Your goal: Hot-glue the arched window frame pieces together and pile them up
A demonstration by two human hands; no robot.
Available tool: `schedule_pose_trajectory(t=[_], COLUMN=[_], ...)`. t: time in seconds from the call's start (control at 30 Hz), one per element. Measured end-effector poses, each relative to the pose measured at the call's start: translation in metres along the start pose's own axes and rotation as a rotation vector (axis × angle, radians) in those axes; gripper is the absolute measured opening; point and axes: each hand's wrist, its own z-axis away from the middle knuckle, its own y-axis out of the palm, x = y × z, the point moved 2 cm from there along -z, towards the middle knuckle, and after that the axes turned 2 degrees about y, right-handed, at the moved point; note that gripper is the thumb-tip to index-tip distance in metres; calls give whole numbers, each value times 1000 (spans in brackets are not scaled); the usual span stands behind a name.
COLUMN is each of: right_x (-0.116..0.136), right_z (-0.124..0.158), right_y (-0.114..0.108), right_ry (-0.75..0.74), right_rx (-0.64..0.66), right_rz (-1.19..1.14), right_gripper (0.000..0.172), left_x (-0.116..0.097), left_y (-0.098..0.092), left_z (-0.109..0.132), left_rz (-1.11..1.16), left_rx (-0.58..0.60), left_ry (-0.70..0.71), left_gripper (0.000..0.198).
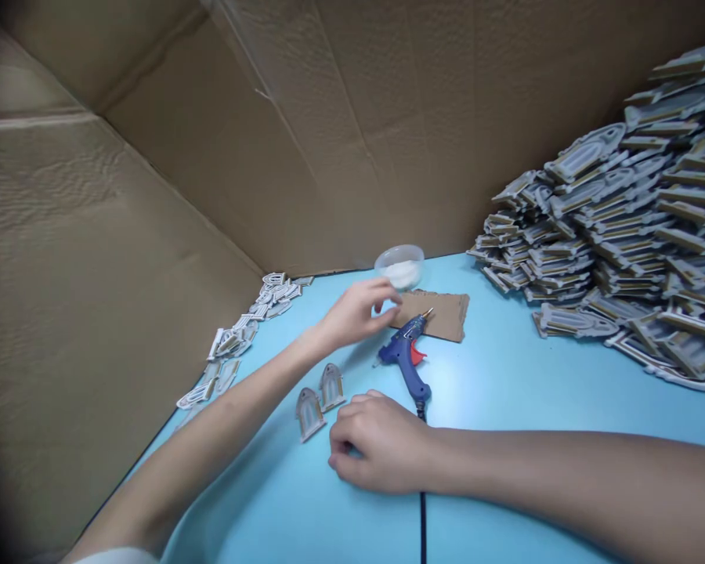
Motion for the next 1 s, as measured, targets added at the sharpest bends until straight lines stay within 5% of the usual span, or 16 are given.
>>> schedule_pose_trajectory(t=[0.17, 0.33, 0.53, 0.8, 1.0], right_x=[4, 16, 6, -5, -3], right_z=[5, 11, 16, 12, 15], right_y=[3, -16, -53, -44, -47], right_ry=[-59, -94, 456, 457, 411], right_rx=[-7, -181, -218, -94, -63], right_rz=[221, 828, 1434, 1266, 692], right_gripper=[16, 22, 22, 19, 25], left_x=[-1, 27, 28, 38, 46], left_y=[1, 9, 14, 8, 6], left_z=[91, 165, 194, 204, 206], left_rz=[-136, 149, 347, 377, 425], left_rx=[140, -89, -54, -65, -115], left_ry=[91, -117, -158, -212, -260], left_gripper=[24, 30, 37, 36, 28])
